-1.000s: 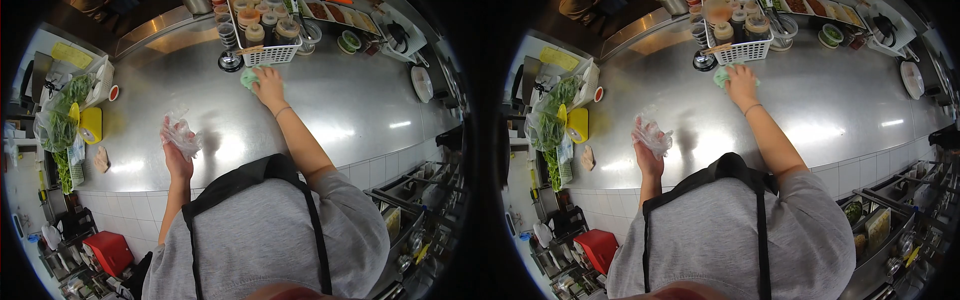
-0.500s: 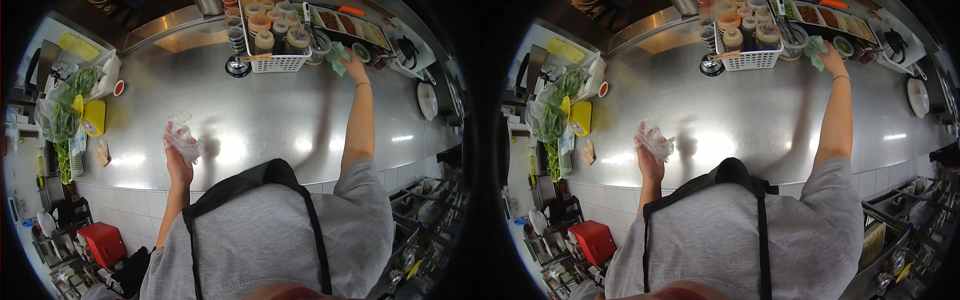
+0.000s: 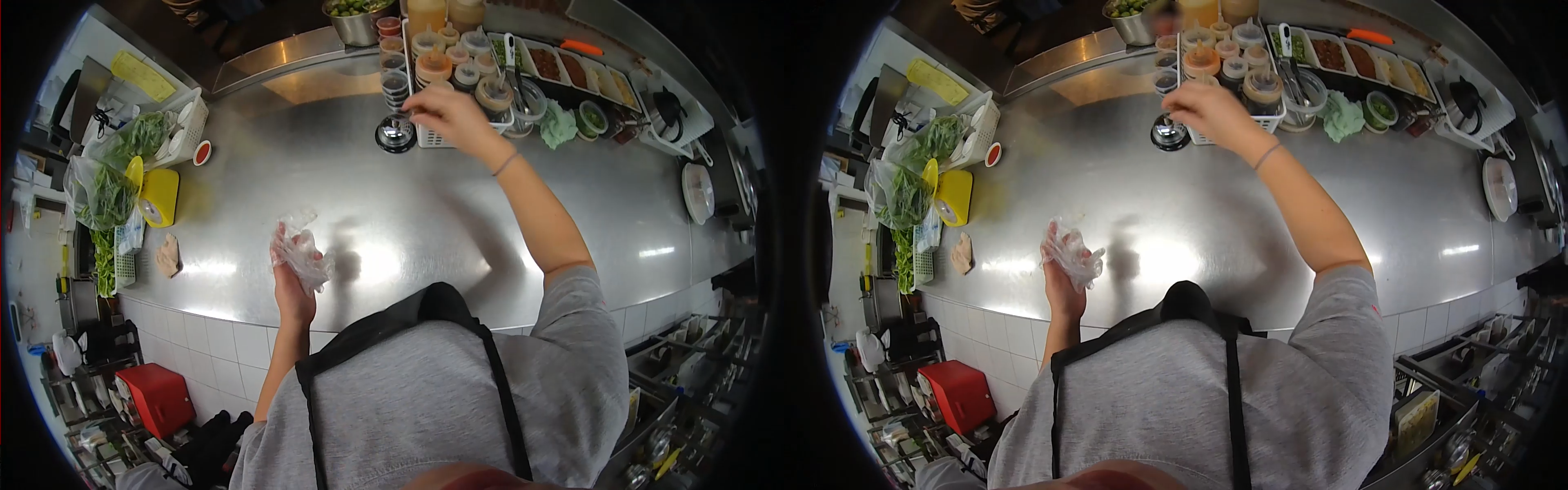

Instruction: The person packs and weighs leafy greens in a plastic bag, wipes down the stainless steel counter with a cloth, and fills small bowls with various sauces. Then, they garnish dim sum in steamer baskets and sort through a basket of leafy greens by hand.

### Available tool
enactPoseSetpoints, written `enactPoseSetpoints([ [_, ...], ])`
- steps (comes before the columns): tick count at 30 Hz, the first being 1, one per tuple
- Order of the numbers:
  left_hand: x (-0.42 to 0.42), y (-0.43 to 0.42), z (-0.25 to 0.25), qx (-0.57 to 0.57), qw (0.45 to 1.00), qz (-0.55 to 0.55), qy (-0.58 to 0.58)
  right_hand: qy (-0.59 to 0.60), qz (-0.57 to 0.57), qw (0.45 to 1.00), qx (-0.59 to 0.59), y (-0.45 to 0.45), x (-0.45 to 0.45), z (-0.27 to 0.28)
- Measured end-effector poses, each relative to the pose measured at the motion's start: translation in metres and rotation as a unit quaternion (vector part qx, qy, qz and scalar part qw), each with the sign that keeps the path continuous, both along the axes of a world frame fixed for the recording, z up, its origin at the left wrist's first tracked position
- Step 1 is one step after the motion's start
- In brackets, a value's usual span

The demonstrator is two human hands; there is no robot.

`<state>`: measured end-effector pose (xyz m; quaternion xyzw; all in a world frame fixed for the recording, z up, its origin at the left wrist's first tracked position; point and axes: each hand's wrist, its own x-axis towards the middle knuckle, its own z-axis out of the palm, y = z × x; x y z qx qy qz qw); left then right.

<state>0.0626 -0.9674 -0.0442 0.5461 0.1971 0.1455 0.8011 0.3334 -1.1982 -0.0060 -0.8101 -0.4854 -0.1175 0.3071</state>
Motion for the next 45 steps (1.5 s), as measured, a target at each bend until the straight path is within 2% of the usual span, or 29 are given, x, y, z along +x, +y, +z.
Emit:
enactPoseSetpoints([
  [1, -0.002, 0.001, -0.001, 0.004, 1.000, 0.011, 0.011, 0.091, 0.014, 0.988, 0.121, -0.008, 0.007, 0.013],
  [2, -0.004, 0.002, -0.002, 0.008, 0.999, 0.021, 0.024, 0.181, 0.028, 0.954, 0.237, -0.017, 0.014, 0.025],
  [4, -0.007, 0.004, -0.005, -0.003, 0.999, 0.034, 0.021, 0.321, -0.017, 0.871, 0.372, -0.038, 0.038, 0.048],
  [6, -0.009, 0.004, -0.006, -0.012, 0.999, 0.043, 0.017, 0.367, -0.008, 0.841, 0.398, -0.060, 0.071, 0.045],
  [8, -0.010, 0.004, -0.006, -0.002, 0.999, 0.044, 0.014, 0.378, -0.011, 0.838, 0.394, -0.070, 0.089, 0.042],
  [12, -0.012, 0.003, -0.007, -0.009, 0.997, 0.071, 0.009, 0.362, -0.036, 0.851, 0.379, -0.089, 0.124, 0.032],
  [14, -0.015, 0.007, -0.012, -0.001, 0.996, 0.084, 0.025, 0.246, -0.112, 0.906, 0.326, -0.102, 0.140, 0.036],
  [15, -0.015, 0.006, -0.010, 0.004, 0.996, 0.090, 0.024, 0.245, -0.111, 0.907, 0.325, -0.110, 0.150, 0.039],
  [17, -0.015, 0.005, -0.009, 0.008, 0.995, 0.100, 0.026, 0.099, -0.267, 0.943, 0.171, -0.128, 0.178, 0.045],
  [18, -0.016, 0.004, -0.009, 0.013, 0.994, 0.108, 0.030, 0.024, -0.339, 0.936, 0.089, -0.139, 0.197, 0.048],
  [23, -0.016, -0.002, -0.010, 0.007, 0.991, 0.125, 0.044, -0.063, -0.372, 0.922, 0.083, -0.191, 0.296, 0.035],
  [26, -0.015, 0.000, -0.013, 0.004, 0.991, 0.131, 0.039, -0.079, -0.367, 0.923, 0.088, -0.202, 0.340, 0.033],
  [30, -0.010, -0.003, -0.009, 0.015, 0.990, 0.137, 0.041, -0.033, -0.319, 0.943, 0.090, -0.183, 0.379, 0.018],
  [34, -0.012, 0.002, -0.006, 0.026, 0.989, 0.140, 0.037, 0.004, -0.241, 0.966, 0.093, -0.163, 0.403, 0.008],
  [36, -0.014, 0.007, -0.013, 0.005, 0.989, 0.139, 0.043, -0.021, -0.175, 0.977, 0.121, -0.163, 0.411, 0.005],
  [37, -0.017, 0.011, -0.015, 0.002, 0.987, 0.151, 0.048, -0.054, -0.144, 0.978, 0.143, -0.153, 0.388, 0.009],
  [39, -0.021, 0.021, -0.019, -0.001, 0.988, 0.148, 0.035, -0.020, -0.229, 0.965, 0.123, -0.117, 0.295, 0.055],
  [41, -0.024, 0.030, -0.015, -0.009, 0.986, 0.165, 0.039, -0.062, -0.238, 0.967, 0.065, -0.089, 0.246, 0.080],
  [42, -0.026, 0.036, -0.013, -0.003, 0.986, 0.160, 0.035, -0.130, -0.218, 0.966, 0.054, -0.079, 0.238, 0.079],
  [45, -0.028, 0.053, -0.006, -0.008, 0.986, 0.166, 0.034, -0.112, -0.180, 0.975, 0.065, -0.015, 0.151, 0.105],
])
